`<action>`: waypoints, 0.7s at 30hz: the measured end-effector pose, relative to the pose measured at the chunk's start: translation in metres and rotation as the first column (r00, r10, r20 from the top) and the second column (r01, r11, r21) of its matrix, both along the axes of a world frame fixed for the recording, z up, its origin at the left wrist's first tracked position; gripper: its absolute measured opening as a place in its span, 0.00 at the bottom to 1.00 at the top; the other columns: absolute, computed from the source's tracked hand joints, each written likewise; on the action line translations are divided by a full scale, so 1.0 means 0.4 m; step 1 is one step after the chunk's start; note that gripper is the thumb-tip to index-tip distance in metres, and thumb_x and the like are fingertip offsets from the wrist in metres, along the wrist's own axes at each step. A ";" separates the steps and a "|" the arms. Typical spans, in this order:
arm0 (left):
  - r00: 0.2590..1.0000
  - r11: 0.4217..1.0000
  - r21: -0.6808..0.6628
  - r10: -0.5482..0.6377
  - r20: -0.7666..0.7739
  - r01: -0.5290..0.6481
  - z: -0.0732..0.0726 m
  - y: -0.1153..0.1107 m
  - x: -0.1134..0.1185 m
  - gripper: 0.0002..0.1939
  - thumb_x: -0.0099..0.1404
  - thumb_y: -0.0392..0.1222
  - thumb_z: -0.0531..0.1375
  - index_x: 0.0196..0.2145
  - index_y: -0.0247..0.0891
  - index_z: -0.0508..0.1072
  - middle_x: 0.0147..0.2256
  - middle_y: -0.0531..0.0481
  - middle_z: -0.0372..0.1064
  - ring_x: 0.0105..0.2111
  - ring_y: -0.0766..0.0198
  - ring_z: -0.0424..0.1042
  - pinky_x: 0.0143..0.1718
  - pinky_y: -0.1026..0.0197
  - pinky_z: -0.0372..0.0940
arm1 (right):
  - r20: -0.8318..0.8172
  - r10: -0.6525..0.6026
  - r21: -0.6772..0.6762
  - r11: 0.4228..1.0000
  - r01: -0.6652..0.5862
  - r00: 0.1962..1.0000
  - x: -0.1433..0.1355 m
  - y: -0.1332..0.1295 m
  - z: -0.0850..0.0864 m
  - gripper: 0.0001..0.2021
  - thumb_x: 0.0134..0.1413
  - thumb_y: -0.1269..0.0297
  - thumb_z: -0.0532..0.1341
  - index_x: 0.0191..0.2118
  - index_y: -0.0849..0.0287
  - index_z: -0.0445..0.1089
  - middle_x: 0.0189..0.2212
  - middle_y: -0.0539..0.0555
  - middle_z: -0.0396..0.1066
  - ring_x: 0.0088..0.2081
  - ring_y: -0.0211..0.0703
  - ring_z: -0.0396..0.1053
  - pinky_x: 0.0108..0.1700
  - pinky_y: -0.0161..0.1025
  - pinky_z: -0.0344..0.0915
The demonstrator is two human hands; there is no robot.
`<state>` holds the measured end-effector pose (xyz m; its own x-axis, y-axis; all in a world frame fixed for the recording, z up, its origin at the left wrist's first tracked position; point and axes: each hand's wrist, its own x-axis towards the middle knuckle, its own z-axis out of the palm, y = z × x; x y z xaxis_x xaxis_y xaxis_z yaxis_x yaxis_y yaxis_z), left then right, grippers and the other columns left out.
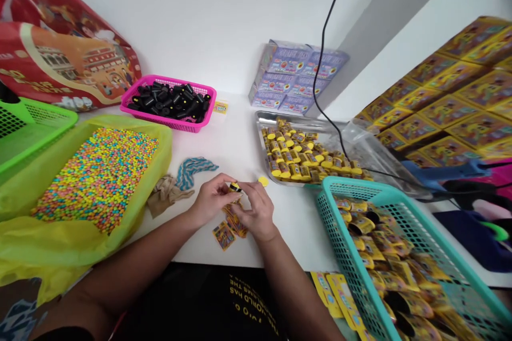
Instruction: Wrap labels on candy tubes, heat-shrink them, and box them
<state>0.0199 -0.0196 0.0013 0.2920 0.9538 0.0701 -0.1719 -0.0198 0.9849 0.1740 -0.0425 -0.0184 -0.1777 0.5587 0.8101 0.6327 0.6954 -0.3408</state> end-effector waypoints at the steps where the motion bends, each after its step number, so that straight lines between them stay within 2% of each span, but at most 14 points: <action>1: 1.000 0.999 -0.033 -0.020 0.012 0.020 0.001 0.000 0.000 0.16 0.49 0.44 0.70 0.35 0.37 0.73 0.22 0.58 0.63 0.23 0.69 0.61 0.26 0.65 0.55 | 0.001 0.005 0.003 1.000 -0.005 1.000 0.001 -0.003 0.000 0.27 0.48 0.72 0.65 0.56 0.54 0.64 0.40 0.58 0.72 0.38 0.49 0.70 0.40 0.49 0.71; 7: 0.993 0.973 -0.209 -0.079 0.088 0.096 -0.010 -0.006 0.002 0.17 0.47 0.46 0.72 0.30 0.37 0.71 0.20 0.58 0.61 0.20 0.71 0.59 0.23 0.66 0.54 | -0.016 0.030 -0.046 0.999 -0.030 0.999 0.006 -0.011 -0.005 0.24 0.44 0.71 0.65 0.51 0.54 0.67 0.33 0.53 0.71 0.32 0.47 0.68 0.33 0.45 0.70; 12: 0.995 0.987 -0.159 -0.005 0.098 0.020 -0.012 0.001 0.007 0.15 0.50 0.44 0.71 0.34 0.38 0.74 0.23 0.58 0.63 0.24 0.70 0.61 0.28 0.66 0.56 | -0.062 -0.016 -0.202 0.979 0.003 0.998 0.004 -0.015 -0.003 0.25 0.45 0.72 0.63 0.52 0.54 0.67 0.39 0.56 0.69 0.38 0.47 0.70 0.38 0.44 0.72; 14: 0.995 0.991 -0.132 0.024 0.102 -0.010 -0.012 0.006 0.006 0.14 0.51 0.44 0.70 0.34 0.38 0.75 0.24 0.57 0.64 0.26 0.70 0.62 0.30 0.65 0.57 | -0.109 0.006 -0.289 0.956 -0.037 0.994 -0.001 -0.017 0.003 0.26 0.45 0.71 0.63 0.54 0.54 0.66 0.41 0.55 0.70 0.40 0.47 0.70 0.39 0.44 0.72; 17: 0.992 0.992 -0.123 0.036 0.117 -0.021 -0.013 0.010 0.004 0.13 0.52 0.45 0.70 0.31 0.37 0.74 0.24 0.56 0.65 0.26 0.69 0.62 0.30 0.65 0.56 | -0.310 0.043 -0.428 0.886 -0.180 0.950 -0.009 -0.017 0.010 0.18 0.51 0.66 0.64 0.49 0.54 0.69 0.38 0.53 0.72 0.38 0.44 0.71 0.38 0.42 0.71; 19: 0.992 0.989 -0.146 0.018 0.125 0.001 -0.014 0.008 0.004 0.13 0.51 0.46 0.70 0.30 0.37 0.74 0.23 0.56 0.64 0.25 0.70 0.61 0.29 0.65 0.55 | -0.480 0.010 -0.492 0.825 -0.278 0.877 -0.012 -0.012 0.008 0.09 0.55 0.62 0.63 0.42 0.55 0.71 0.35 0.52 0.73 0.35 0.42 0.71 0.36 0.39 0.70; 21: 0.989 0.978 -0.204 -0.017 0.150 0.047 -0.015 0.007 0.005 0.14 0.51 0.48 0.70 0.30 0.36 0.74 0.24 0.55 0.65 0.25 0.70 0.62 0.28 0.66 0.55 | -0.613 -0.046 -0.509 0.787 -0.350 0.789 -0.013 -0.005 0.000 0.08 0.53 0.59 0.65 0.36 0.56 0.70 0.30 0.50 0.73 0.31 0.40 0.71 0.32 0.38 0.69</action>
<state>0.0220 -0.0170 -0.0047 0.3238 0.9425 -0.0827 -0.3116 0.1887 0.9313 0.1686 -0.0446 -0.0184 0.0740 0.9464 0.3145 0.0832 0.3084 -0.9476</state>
